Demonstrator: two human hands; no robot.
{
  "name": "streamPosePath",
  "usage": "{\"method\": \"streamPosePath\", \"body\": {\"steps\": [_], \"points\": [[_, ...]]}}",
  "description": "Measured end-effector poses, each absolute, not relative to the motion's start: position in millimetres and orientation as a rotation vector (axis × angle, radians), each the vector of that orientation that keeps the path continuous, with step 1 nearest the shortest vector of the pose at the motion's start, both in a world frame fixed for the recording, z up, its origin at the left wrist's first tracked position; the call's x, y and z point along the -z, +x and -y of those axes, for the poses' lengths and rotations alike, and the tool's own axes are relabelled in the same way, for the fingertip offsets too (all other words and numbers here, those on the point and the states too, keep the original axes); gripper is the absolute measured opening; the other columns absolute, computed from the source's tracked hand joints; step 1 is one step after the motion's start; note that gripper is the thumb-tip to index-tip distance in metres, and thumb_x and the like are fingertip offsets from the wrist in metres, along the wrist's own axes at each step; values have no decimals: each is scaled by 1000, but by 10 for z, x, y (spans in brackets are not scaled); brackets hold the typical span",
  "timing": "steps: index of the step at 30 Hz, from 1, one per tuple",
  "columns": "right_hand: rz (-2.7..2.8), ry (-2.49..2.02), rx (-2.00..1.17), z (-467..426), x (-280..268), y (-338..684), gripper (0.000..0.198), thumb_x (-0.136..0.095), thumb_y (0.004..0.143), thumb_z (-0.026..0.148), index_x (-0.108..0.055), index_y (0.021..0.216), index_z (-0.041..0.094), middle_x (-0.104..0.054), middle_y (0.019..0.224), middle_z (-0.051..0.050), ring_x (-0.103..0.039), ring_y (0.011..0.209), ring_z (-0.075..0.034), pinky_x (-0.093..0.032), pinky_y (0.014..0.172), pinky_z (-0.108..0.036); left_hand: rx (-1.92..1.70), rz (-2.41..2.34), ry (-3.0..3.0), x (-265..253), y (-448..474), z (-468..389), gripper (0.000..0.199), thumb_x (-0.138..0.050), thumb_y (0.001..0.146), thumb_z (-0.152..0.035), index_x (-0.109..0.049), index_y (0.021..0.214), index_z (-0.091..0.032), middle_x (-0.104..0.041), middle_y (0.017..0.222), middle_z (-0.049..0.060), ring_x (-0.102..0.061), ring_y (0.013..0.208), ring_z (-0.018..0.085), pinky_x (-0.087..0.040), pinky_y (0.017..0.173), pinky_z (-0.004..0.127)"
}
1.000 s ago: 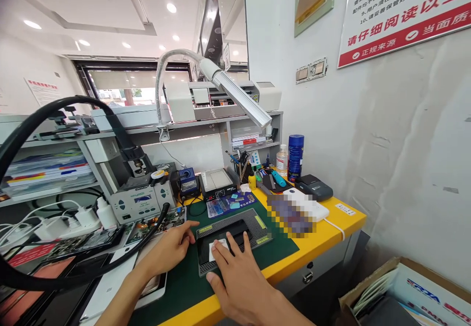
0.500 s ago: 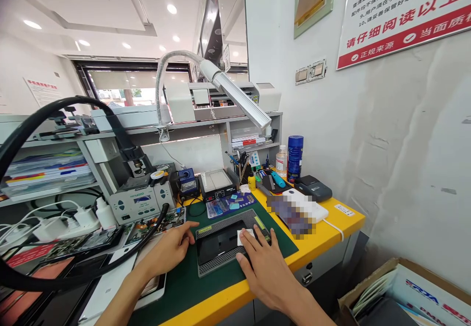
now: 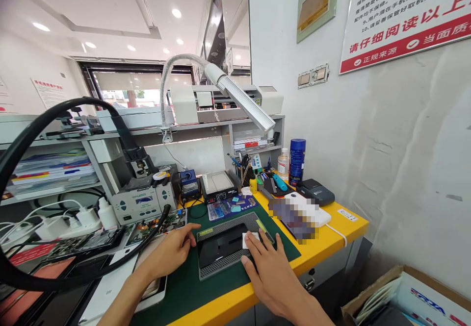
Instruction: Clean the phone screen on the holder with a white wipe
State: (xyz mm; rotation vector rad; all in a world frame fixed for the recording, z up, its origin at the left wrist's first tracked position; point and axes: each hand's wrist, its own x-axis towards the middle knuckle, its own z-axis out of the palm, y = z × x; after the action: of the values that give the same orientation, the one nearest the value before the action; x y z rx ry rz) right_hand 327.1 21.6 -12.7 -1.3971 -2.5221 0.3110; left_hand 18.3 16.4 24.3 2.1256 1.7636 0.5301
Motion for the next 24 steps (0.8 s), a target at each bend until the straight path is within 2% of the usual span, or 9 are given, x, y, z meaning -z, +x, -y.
{"method": "streamPosePath", "body": {"steps": [10,17,24], "points": [[2548,-1412,-277,-482,26,3103,71,-15,104,65,-32,161,26,-31,166,-2,-16,156,-37,-9,123,-70,-512,-1772,2141,-270,189,-143,48,-41,91,-11,-54,136,-22,-75,104,4,-69,97,20,-45,79,26],[2567,-1426,-305,-596,-72,2995,79,-11,102,69,-33,161,21,-31,167,-3,-14,156,-37,-6,123,-69,-553,-1750,2165,-233,167,-155,48,-41,91,-9,-54,136,-20,-75,101,4,-68,94,19,-45,80,26],[2578,-1455,-353,-535,-124,3010,77,-12,103,67,-29,162,21,-27,168,-1,-12,157,-35,-6,124,-68,-529,-1749,2127,-249,160,-145,46,-40,94,-14,-52,138,-23,-74,105,5,-69,92,20,-47,76,25]]}}
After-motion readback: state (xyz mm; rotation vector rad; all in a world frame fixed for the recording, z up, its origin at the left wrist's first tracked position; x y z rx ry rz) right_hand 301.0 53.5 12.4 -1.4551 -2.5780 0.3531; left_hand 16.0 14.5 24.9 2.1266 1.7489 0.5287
